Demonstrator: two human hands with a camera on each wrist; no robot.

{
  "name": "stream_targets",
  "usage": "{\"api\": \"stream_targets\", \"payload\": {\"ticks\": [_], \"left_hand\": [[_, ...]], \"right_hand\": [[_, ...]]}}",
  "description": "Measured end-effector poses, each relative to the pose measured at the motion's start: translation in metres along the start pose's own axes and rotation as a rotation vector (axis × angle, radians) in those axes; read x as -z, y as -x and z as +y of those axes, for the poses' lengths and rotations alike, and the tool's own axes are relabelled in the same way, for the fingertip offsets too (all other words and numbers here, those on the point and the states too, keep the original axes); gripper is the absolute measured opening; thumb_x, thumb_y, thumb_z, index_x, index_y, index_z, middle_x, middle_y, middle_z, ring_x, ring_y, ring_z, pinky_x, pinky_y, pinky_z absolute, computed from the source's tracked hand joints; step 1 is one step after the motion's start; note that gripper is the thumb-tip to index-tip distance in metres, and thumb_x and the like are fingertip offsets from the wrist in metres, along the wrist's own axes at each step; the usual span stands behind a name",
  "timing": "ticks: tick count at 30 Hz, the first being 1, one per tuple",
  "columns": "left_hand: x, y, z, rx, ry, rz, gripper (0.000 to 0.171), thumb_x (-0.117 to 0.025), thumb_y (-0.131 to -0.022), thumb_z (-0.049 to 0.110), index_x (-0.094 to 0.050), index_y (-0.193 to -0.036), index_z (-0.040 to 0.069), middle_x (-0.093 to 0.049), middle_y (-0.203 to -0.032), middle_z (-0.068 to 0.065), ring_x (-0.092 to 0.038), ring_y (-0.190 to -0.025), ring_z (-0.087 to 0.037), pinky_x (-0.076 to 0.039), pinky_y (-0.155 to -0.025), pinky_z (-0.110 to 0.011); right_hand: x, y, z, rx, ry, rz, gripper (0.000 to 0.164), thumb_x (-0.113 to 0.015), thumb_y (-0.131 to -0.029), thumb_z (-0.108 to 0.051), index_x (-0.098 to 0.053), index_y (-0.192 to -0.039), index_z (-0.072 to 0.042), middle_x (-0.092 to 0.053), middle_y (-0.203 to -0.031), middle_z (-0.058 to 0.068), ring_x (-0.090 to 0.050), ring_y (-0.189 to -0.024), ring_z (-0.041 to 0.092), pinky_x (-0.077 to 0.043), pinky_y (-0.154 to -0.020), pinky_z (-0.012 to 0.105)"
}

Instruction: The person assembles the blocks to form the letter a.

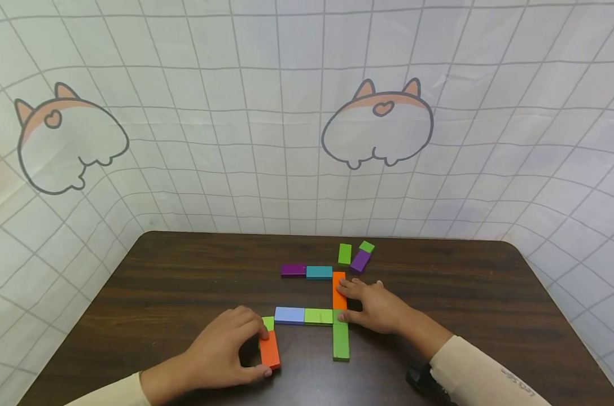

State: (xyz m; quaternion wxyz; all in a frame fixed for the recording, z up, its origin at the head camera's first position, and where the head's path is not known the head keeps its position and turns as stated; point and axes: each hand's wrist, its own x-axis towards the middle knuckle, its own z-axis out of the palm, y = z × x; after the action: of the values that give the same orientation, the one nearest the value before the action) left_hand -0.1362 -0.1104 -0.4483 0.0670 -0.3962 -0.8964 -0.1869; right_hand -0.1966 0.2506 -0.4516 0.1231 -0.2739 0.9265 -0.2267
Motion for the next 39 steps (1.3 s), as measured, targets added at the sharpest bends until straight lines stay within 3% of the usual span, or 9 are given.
{"api": "stream_targets", "payload": {"ticks": [16,23,31,39], "left_hand": [[-0.008,0.013,0.006,-0.071,-0.013,0.023,0.046,-0.075,-0.081,0.066,-0.065,-0.100,0.026,-0.059,-0.101,0.017,-0.053,-0.102,-0.008,-0.047,-0.093,-0.039],[-0.008,0.017,0.008,-0.036,-0.023,-0.048,0.049,-0.070,-0.082,0.073,-0.066,-0.101,0.028,-0.058,-0.104,0.017,-0.050,-0.103,-0.007,-0.046,-0.096,-0.040],[-0.009,0.021,0.007,-0.060,-0.092,-0.082,0.053,-0.066,-0.082,0.077,-0.068,-0.102,0.028,-0.060,-0.105,0.017,-0.051,-0.105,-0.010,-0.044,-0.099,-0.044],[-0.011,0.020,0.005,-0.122,-0.118,-0.006,0.043,-0.072,-0.082,0.067,-0.069,-0.103,0.029,-0.061,-0.102,0.017,-0.051,-0.103,-0.010,-0.043,-0.097,-0.041]], "right_hand": [[0.001,-0.001,0.000,-0.007,0.017,-0.004,0.074,-0.067,-0.096,-0.053,-0.049,-0.152,-0.007,-0.043,-0.157,0.009,-0.035,-0.147,0.035,-0.020,-0.108,0.076],[0.001,-0.001,0.000,-0.010,0.016,-0.004,0.075,-0.067,-0.096,-0.053,-0.049,-0.152,-0.007,-0.044,-0.157,0.009,-0.035,-0.147,0.035,-0.020,-0.108,0.076],[0.001,-0.001,0.001,-0.012,0.015,-0.005,0.075,-0.067,-0.096,-0.053,-0.049,-0.152,-0.007,-0.043,-0.158,0.009,-0.035,-0.147,0.035,-0.020,-0.109,0.076],[0.001,-0.001,0.000,-0.012,0.014,-0.004,0.075,-0.067,-0.096,-0.052,-0.048,-0.153,-0.007,-0.043,-0.158,0.009,-0.034,-0.147,0.036,-0.020,-0.108,0.076]]}}
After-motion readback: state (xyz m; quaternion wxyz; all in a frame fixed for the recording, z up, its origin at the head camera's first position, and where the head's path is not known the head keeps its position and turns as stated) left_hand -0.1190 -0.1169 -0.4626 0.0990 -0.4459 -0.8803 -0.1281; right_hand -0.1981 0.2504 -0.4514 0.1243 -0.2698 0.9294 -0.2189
